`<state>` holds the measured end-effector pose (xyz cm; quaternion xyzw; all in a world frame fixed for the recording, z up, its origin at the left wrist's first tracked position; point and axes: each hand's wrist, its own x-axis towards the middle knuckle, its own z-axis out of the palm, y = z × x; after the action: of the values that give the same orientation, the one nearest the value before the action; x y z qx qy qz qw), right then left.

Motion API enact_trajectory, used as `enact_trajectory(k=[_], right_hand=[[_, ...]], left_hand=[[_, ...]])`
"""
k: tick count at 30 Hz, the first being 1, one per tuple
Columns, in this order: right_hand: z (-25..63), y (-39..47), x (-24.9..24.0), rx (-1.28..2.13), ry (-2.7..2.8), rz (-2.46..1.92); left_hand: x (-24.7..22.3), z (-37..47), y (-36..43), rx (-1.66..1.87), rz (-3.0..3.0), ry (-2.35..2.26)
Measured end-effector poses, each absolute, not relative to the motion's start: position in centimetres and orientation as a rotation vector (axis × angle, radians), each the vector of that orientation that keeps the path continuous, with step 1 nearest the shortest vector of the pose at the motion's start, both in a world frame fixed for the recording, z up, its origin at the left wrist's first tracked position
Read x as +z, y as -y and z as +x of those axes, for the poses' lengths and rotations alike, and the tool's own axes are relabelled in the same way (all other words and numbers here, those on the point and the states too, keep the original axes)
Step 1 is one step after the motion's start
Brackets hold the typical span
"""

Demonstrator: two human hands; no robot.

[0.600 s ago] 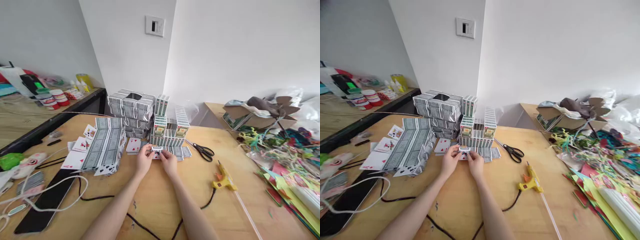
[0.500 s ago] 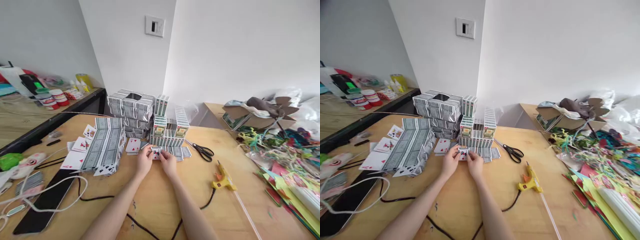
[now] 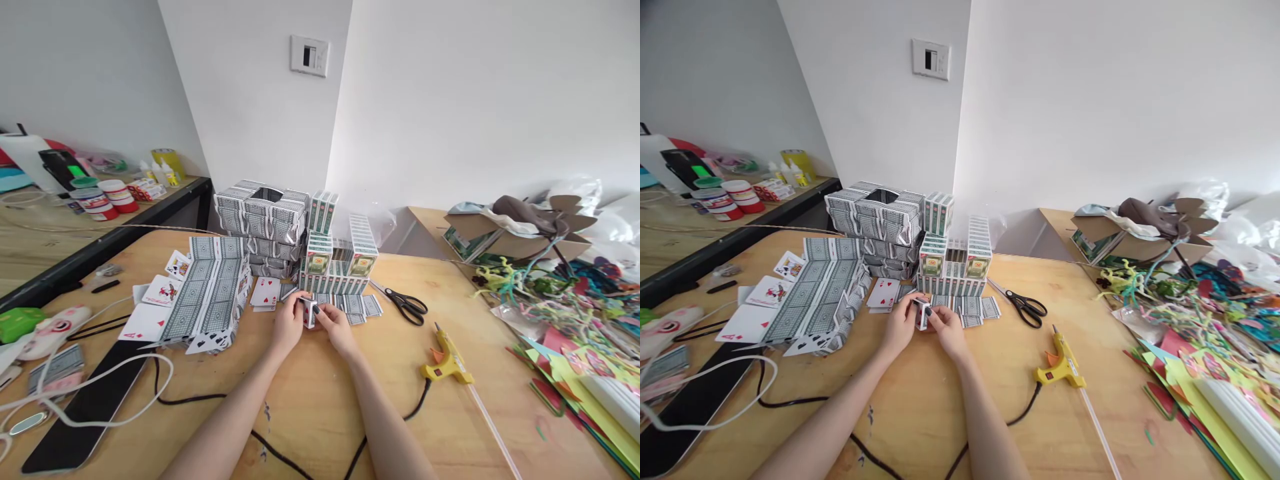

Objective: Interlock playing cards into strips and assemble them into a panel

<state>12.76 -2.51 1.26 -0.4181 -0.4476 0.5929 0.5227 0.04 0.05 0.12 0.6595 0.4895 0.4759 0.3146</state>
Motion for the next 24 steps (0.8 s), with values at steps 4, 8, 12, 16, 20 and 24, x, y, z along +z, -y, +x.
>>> enact_trajectory(k=[4,8,12,16,20,24], right_hand=[[12.89,2.66,1.36,1.554,0.958,-0.877],[12.98,2.64,1.27,1.631,0.875,-0.853],[12.96,2.62,1.37,1.637,0.856,-0.856],[12.93,2.53,1.36,1.651,0.847,-0.846],[12.93,2.26,1.07,1.62,0.796,-0.844],[13.05,1.94,0.7,1.567,0.704,-0.835]], left_hand=[[0.19,0.15,0.08,1.231,1.758,-1.233],[0.6,0.16,0.19,1.311,1.831,-1.148],[0.72,0.18,0.26,1.384,1.891,-1.072],[0.38,0.16,0.32,1.422,1.856,-1.181],[0.26,0.02,0.25,1.474,1.771,-1.306],[0.39,-0.24,-0.05,1.521,1.593,-1.346]])
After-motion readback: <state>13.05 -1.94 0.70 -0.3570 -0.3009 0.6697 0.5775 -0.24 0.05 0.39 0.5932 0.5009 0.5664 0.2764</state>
